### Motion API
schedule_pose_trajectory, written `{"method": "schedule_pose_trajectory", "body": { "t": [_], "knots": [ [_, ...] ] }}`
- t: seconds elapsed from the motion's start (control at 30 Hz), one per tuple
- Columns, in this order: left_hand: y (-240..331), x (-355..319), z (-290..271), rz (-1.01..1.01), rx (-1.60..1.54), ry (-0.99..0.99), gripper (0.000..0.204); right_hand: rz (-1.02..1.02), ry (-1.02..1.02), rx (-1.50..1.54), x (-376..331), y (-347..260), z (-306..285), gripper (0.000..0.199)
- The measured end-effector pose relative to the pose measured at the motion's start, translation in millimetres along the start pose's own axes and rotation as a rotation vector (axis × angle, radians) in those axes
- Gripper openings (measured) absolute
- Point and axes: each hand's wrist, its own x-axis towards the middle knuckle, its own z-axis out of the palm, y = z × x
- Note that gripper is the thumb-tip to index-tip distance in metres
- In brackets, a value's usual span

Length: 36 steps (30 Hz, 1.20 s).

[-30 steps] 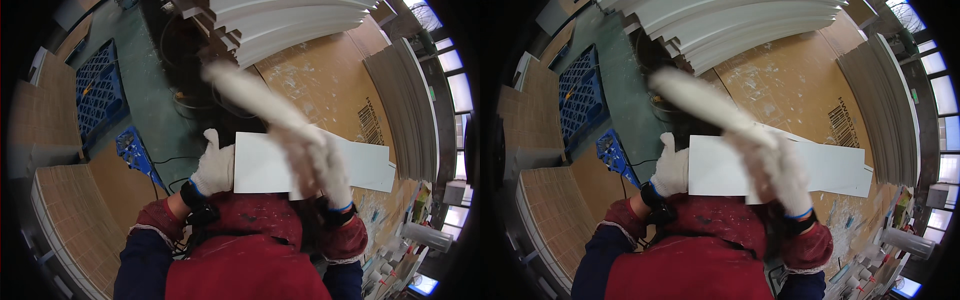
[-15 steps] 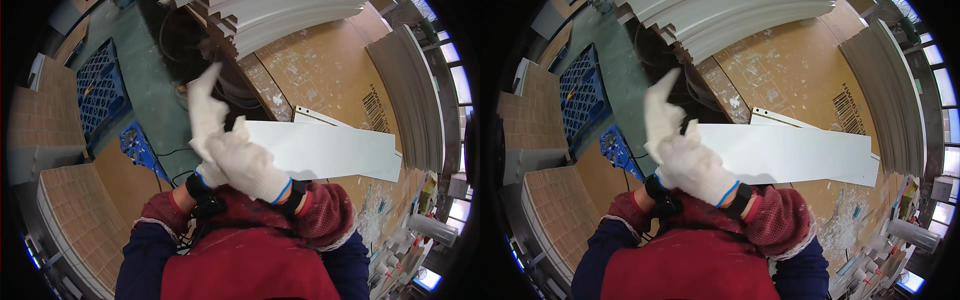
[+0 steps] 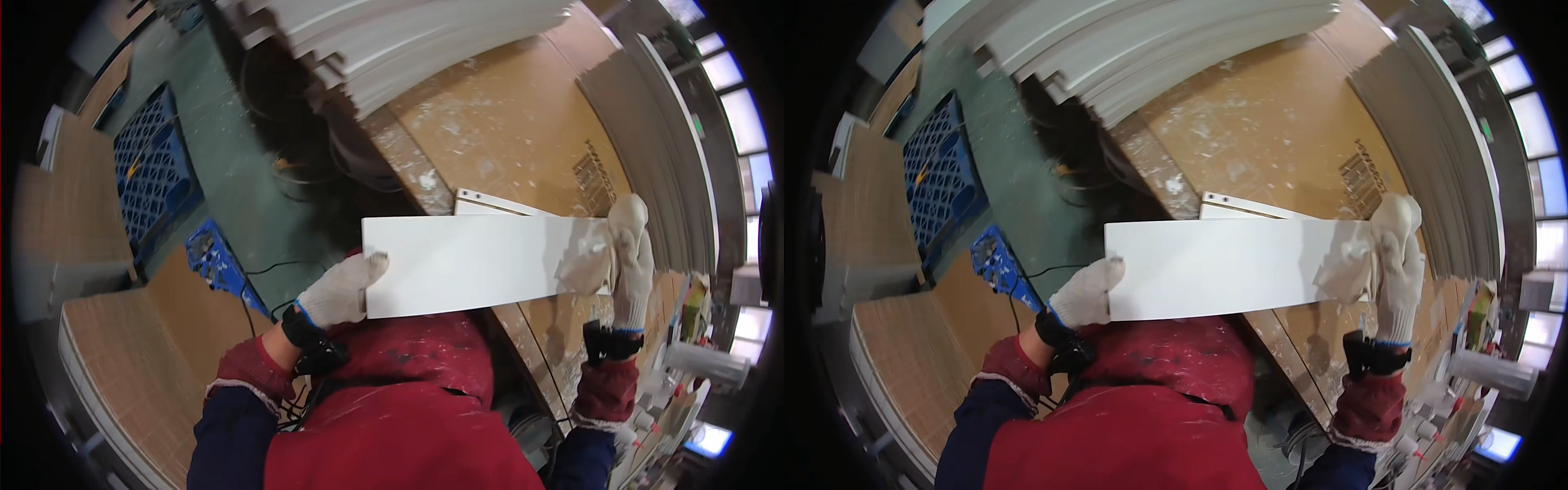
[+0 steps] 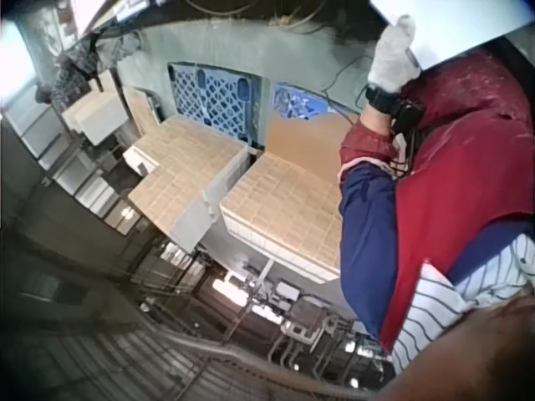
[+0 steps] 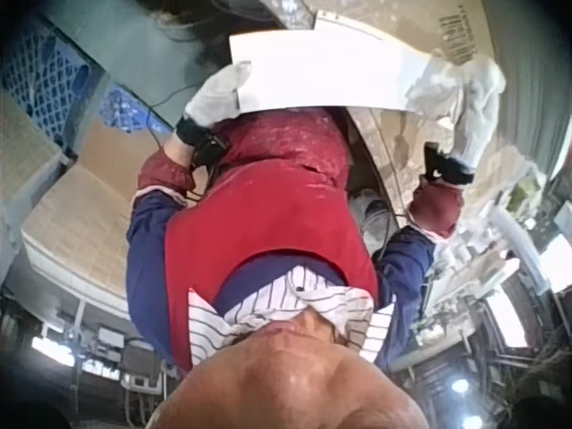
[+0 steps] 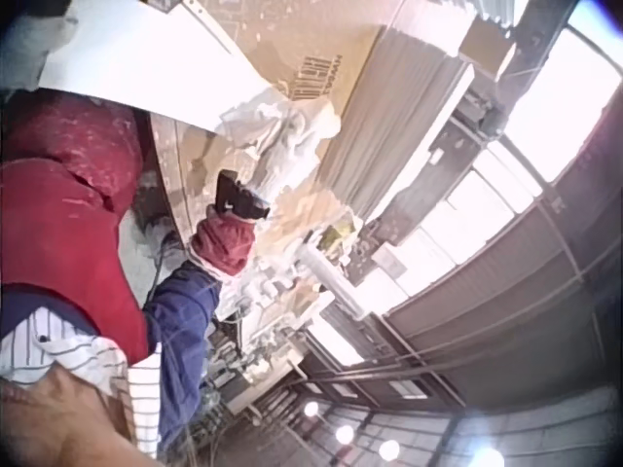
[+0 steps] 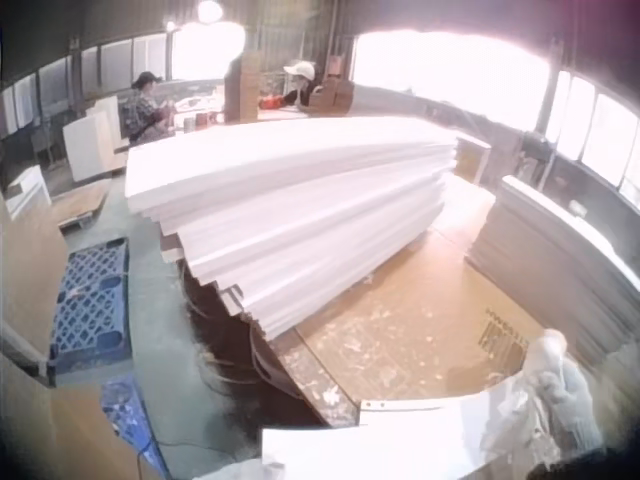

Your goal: The person sands the edges of white rectangular wood parts using a sanding block and wipes them with a cloth. The person handles the parts one at a time, flipping them over to sand different edges and wiping them clean before placing them back on the workbench.

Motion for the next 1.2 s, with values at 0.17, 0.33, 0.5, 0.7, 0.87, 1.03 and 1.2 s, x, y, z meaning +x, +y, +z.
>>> {"method": "schedule_pose_trajectory", "body": {
  "t": [0.17, 0.33, 0.5, 0.7, 0.87, 1.03, 1.2],
  "knots": [
    [32.5, -1.8, 12.4, -0.21, -0.627, -0.069, 0.056, -0.146, -0.146, 0.152, 40.7, -39.9, 5.6, 0.051],
    [-4.6, -3.3, -9.1, -0.205, -0.334, 0.043, 0.049, -0.159, -0.039, -0.068, 34.5, -37.6, -3.5, 0.059],
    [-11.0, -0.7, -6.9, -0.182, -0.481, 0.109, 0.052, 0.069, 0.211, -0.011, -1.3, 17.9, -76.3, 0.037],
    [1.6, -12.7, -20.1, -0.367, -0.255, 0.352, 0.031, 0.432, 0.548, -0.244, -96.6, 87.9, -170.7, 0.03],
    [-24.5, -43.1, -61.8, -0.22, -0.521, 0.485, 0.05, 0.583, 0.556, -0.326, -141.6, 103.0, -155.1, 0.025],
    [-13.8, -54.3, -87.4, -0.27, -0.393, 0.053, 0.059, 0.332, 0.361, -0.537, -122.9, 83.3, -107.6, 0.022],
    [-20.3, -54.1, -79.6, -0.203, -0.257, 0.227, 0.062, 0.199, 0.129, -0.753, -126.7, 69.6, -57.6, 0.022]
  ]
}}
